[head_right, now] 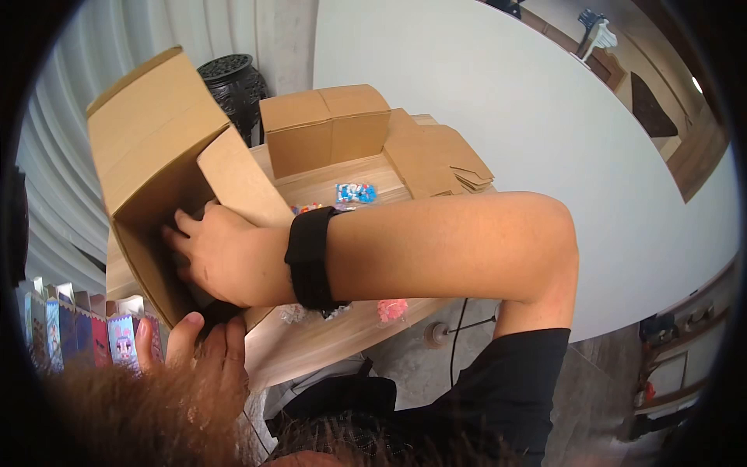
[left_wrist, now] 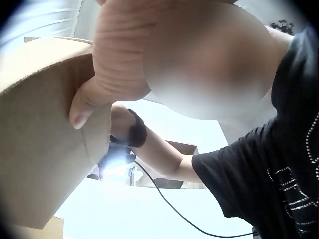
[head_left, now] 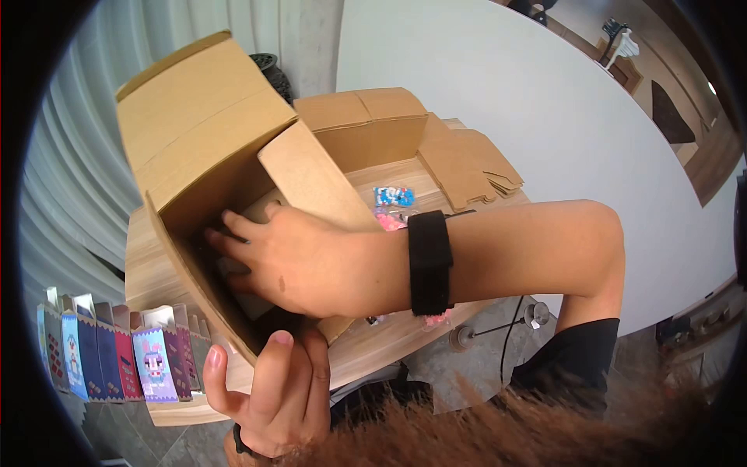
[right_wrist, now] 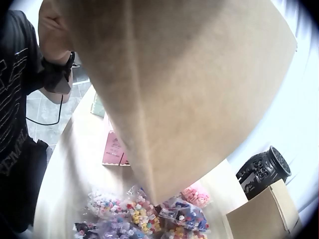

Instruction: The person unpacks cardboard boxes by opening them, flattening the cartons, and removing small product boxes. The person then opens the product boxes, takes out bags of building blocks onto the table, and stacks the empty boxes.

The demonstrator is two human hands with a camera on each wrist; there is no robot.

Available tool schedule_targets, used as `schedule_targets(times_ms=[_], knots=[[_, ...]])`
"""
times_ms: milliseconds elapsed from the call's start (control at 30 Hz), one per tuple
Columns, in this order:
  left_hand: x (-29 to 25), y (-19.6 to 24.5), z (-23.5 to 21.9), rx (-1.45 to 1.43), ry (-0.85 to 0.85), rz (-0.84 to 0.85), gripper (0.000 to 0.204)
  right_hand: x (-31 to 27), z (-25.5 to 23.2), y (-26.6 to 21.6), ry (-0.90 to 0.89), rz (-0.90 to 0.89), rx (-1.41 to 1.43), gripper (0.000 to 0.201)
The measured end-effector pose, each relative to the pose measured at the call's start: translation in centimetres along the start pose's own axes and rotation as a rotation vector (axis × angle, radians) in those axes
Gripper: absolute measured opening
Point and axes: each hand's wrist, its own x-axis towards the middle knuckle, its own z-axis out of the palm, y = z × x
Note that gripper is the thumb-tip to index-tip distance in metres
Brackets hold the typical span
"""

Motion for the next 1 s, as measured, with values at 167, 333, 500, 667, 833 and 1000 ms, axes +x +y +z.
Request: schedule_targets(times_ms=[167,333,500,667,833,1000], knots=[[-1.0,-0.8,-0.2,0.079,0.128,0.055,0.011,1.9,1.0,-0.1,0.098,-0.032,0.24,0.07],[-2.6,-1.6,1.8,0.128,0.34,0.031,0.014,4.3,-0.1,-0.9,-0.074,0.035,0.4,0.064],[-3.3,-2.3,1.1,0.162,0.267,0.029,0.013,5.8,0.2,-0.9,-0.208,-0.047,0.608,0.058],[-4.4,-3.5,-0.3,0.233,0.155,0.097,0.016,6.6,-0.5,-0.2,-0.323,-0.006,0.845,0.071],[-5.3,-4.1,-2.0,0.312,-0.009,0.111,0.032,7.5,-0.9,0.4,-0.261,0.054,0.738,0.068],[-4.3,-4.0,0.6,0.275,0.23,-0.052,0.007,7.9,-1.8,1.0,-0.244,0.001,0.765,0.049]])
